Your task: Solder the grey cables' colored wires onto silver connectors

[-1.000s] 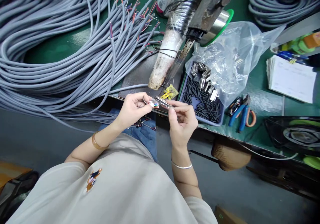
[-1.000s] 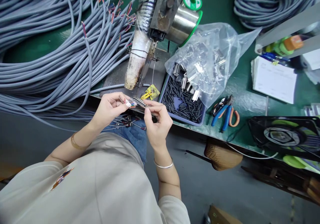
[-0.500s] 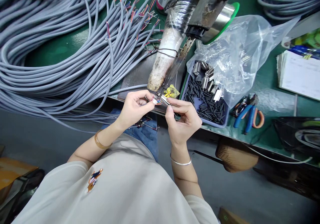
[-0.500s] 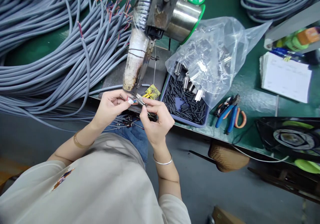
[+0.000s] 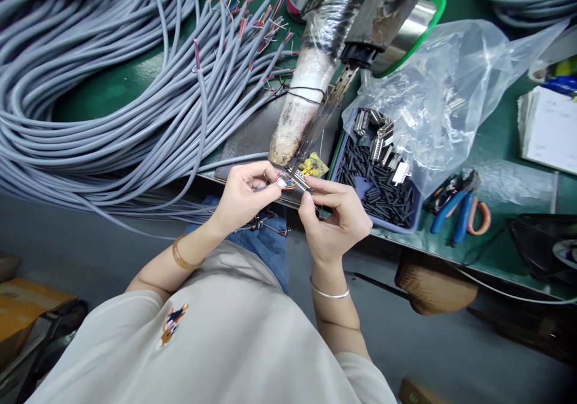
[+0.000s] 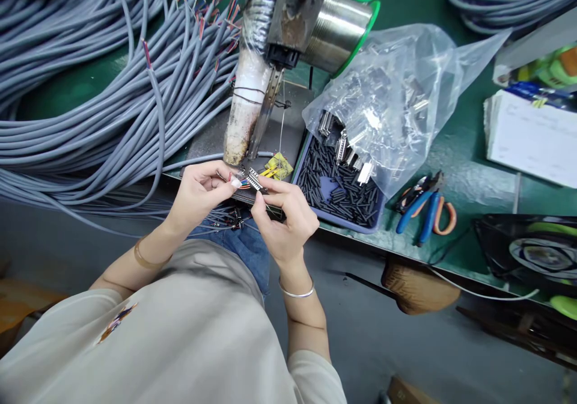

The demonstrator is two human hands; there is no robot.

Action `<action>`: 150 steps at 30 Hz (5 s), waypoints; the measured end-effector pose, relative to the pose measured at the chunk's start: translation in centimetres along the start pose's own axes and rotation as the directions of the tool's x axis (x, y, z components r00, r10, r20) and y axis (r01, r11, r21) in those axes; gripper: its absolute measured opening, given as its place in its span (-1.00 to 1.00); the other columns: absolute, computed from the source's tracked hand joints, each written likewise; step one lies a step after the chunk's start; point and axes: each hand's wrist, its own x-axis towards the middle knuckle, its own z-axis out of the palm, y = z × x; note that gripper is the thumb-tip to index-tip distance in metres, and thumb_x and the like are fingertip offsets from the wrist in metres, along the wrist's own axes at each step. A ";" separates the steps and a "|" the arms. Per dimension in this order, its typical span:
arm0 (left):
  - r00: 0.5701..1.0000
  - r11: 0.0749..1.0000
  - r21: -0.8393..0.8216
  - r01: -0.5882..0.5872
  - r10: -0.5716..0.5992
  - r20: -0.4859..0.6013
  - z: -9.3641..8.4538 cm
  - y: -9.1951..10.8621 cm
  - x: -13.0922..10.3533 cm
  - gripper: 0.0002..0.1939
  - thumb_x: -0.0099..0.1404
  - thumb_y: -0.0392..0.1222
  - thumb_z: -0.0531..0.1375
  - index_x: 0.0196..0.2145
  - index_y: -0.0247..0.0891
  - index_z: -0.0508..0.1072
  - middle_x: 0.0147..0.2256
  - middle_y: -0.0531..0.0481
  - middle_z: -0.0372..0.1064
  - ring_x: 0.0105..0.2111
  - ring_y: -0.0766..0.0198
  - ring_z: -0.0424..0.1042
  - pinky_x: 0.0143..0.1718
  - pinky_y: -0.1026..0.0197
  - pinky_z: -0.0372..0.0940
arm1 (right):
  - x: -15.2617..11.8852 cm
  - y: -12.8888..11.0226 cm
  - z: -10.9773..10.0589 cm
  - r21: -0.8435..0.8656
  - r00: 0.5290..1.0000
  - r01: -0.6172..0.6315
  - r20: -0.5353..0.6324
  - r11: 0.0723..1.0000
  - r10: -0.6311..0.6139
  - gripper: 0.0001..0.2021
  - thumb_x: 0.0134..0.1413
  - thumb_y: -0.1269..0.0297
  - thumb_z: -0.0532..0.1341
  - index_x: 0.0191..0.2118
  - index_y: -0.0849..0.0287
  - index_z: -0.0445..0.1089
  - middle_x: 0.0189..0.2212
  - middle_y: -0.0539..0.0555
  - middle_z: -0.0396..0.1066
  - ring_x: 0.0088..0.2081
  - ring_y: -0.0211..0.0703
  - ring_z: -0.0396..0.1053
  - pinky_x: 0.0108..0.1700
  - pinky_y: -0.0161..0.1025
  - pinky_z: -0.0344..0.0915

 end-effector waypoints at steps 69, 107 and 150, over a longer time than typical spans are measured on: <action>1.000 0.998 0.053 -0.016 0.014 0.023 -0.4 0.1 -0.5 -0.85 0.09 -0.24 0.35 -0.54 -0.30 0.46 -0.50 0.00 0.44 -0.55 0.45 0.30 -0.60 0.40 0.10 | -0.3 -0.5 -0.5 0.115 0.982 -0.173 0.096 0.978 0.162 -0.88 0.20 0.42 0.33 -0.35 0.10 0.43 -0.25 0.01 0.63 -0.23 -0.17 0.60 -0.31 -0.25 0.50; 0.995 0.967 0.244 -0.079 0.091 -0.039 0.2 0.3 -0.6 -0.90 0.09 -0.29 0.24 -0.54 -0.29 0.41 -0.43 -0.01 0.49 -0.49 0.40 0.33 -0.50 0.37 0.20 | -0.1 0.2 0.3 -0.022 0.997 0.047 0.054 0.999 -0.046 -0.85 0.14 0.45 0.37 -0.31 0.04 0.44 -0.25 -0.02 0.62 -0.23 -0.17 0.59 -0.17 -0.19 0.53; 0.977 0.895 0.403 -0.194 0.213 -0.004 0.2 -0.2 -1.0 -0.88 0.18 -0.31 0.17 -0.50 -0.27 0.32 -0.51 0.08 0.35 -0.63 0.51 0.11 -0.61 0.37 0.00 | -0.2 0.2 0.5 -0.028 0.994 0.099 0.044 0.995 -0.098 -0.79 0.12 0.49 0.39 -0.34 0.10 0.37 -0.28 0.00 0.63 -0.24 -0.24 0.60 -0.19 -0.30 0.51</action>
